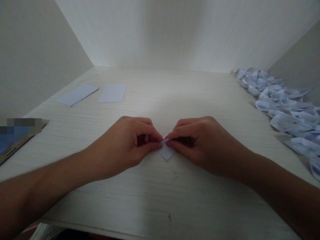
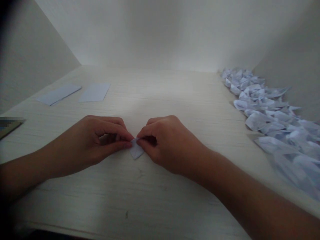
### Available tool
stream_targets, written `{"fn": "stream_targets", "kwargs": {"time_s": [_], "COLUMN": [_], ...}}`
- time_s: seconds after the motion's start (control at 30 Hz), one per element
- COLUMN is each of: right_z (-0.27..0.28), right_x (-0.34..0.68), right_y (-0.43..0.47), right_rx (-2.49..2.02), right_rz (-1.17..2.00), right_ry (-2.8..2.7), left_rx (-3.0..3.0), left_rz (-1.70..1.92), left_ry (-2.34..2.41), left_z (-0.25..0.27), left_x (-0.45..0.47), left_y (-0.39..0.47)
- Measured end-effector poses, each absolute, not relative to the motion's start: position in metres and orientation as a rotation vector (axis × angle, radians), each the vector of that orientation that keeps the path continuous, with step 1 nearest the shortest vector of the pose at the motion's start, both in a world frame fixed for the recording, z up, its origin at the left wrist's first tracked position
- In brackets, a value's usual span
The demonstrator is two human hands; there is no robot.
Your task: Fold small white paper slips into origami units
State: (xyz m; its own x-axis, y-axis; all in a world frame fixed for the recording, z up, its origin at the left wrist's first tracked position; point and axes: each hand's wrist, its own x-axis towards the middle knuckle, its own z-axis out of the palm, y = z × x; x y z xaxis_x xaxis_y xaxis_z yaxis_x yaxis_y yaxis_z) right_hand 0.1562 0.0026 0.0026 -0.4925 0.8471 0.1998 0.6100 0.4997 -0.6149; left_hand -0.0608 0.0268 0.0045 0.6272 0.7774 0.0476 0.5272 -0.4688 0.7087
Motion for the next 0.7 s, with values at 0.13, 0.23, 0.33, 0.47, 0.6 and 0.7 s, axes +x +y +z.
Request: {"fn": "stream_targets", "kwargs": {"time_s": [0.13, 0.23, 0.33, 0.47, 0.6, 0.7], "right_z": [0.001, -0.004, -0.010, -0.014, -0.013, -0.013], "right_x": [0.158, 0.161, 0.167, 0.175, 0.177, 0.177], "right_y": [0.003, 0.000, -0.005, -0.009, -0.010, -0.012], "right_rx": [-1.167, -1.101, -1.004, -0.849, -0.785, -0.777], "right_rz": [0.638, 0.604, 0.490, 0.297, 0.224, 0.228], "right_ry": [-2.272, -2.287, -2.327, -2.395, -2.454, -2.459], "left_rx": [2.206, 2.234, 2.289, 2.399, 2.553, 2.642], "left_rz": [0.443, 0.425, 0.425, 0.433, 0.441, 0.487], "left_ry": [0.988, 0.951, 0.868, 0.757, 0.660, 0.604], "left_z": [0.006, 0.006, 0.006, 0.005, 0.003, 0.000], "left_x": [-0.063, -0.065, -0.068, -0.072, -0.075, -0.076], "left_y": [0.029, 0.031, 0.034, 0.034, 0.028, 0.023]}}
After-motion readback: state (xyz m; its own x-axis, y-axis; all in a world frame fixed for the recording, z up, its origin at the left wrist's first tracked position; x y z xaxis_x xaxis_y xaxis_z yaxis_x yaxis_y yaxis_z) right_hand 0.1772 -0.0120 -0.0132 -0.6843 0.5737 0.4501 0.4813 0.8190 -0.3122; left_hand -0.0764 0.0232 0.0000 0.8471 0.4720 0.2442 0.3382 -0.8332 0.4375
